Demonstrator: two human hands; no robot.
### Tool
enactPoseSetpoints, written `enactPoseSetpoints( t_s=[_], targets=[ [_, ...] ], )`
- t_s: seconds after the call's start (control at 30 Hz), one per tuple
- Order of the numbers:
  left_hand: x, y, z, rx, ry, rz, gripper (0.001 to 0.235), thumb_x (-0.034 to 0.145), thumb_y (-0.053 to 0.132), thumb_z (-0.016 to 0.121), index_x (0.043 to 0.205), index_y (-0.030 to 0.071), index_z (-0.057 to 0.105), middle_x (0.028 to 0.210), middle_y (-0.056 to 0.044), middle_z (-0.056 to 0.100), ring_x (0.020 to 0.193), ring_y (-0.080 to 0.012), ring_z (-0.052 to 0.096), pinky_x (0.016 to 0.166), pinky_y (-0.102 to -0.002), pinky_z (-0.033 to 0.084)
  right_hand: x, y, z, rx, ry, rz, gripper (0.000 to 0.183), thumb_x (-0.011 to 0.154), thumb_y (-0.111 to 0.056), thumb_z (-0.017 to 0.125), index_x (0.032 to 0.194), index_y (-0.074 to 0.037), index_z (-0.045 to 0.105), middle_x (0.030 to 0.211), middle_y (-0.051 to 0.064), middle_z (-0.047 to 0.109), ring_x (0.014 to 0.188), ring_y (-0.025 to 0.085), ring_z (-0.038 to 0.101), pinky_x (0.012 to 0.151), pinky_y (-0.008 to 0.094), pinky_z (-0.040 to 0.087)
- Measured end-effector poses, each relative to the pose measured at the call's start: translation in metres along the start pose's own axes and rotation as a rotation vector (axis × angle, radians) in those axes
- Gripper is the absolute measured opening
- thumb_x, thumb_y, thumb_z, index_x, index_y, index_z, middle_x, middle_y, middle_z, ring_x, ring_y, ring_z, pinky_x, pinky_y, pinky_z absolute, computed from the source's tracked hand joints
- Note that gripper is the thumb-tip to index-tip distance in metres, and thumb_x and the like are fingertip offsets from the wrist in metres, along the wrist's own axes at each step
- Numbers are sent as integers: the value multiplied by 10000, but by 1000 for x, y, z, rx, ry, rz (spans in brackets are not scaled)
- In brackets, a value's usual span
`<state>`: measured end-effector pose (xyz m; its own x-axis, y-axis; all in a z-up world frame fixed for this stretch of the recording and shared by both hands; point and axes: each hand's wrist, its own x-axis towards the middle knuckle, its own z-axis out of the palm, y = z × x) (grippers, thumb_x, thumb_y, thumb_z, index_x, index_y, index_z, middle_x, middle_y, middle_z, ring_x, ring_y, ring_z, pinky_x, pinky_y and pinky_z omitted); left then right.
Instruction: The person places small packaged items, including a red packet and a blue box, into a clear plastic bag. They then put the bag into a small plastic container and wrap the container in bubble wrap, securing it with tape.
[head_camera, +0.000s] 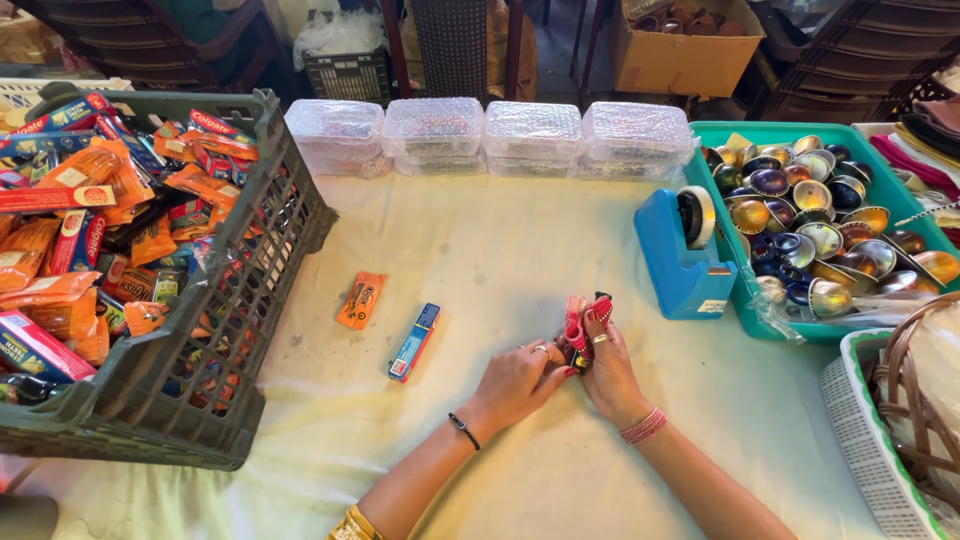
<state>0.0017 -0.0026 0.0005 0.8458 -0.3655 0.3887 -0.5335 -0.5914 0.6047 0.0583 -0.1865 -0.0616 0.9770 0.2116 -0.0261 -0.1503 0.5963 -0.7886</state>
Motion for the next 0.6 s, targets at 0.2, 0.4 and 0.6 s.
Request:
enactPoseSetpoints(
  t_s=[0.2,0.4,0.6],
  targets=[
    [-1,-5,4,-3,-35,-14,310,925,362,689,914,55,646,829,-97,669,795,-310,688,663,-449,529,-12,-16,29,-3,13,49,418,1041,-421,474,1155,-37,597,1024,140,707,947,226,704,860,393,584],
    [-1,-13,7,-52,-2,-125,286,932,341,659,925,56,675,860,-143,690,795,-357,686,667,-467,526,-12,-14,35,-295,-91,3,451,1013,-135,543,1456,-72,488,1257,42,632,1140,137,609,1002,338,482],
    [-1,-16,11,-44,-4,-114,260,874,310,682,857,51,663,842,-115,690,776,-328,693,651,-448,524,-13,-20,40,-85,11,77,388,1021,-261,508,1365,-84,537,1153,83,676,1050,209,669,946,385,542]
  ],
)
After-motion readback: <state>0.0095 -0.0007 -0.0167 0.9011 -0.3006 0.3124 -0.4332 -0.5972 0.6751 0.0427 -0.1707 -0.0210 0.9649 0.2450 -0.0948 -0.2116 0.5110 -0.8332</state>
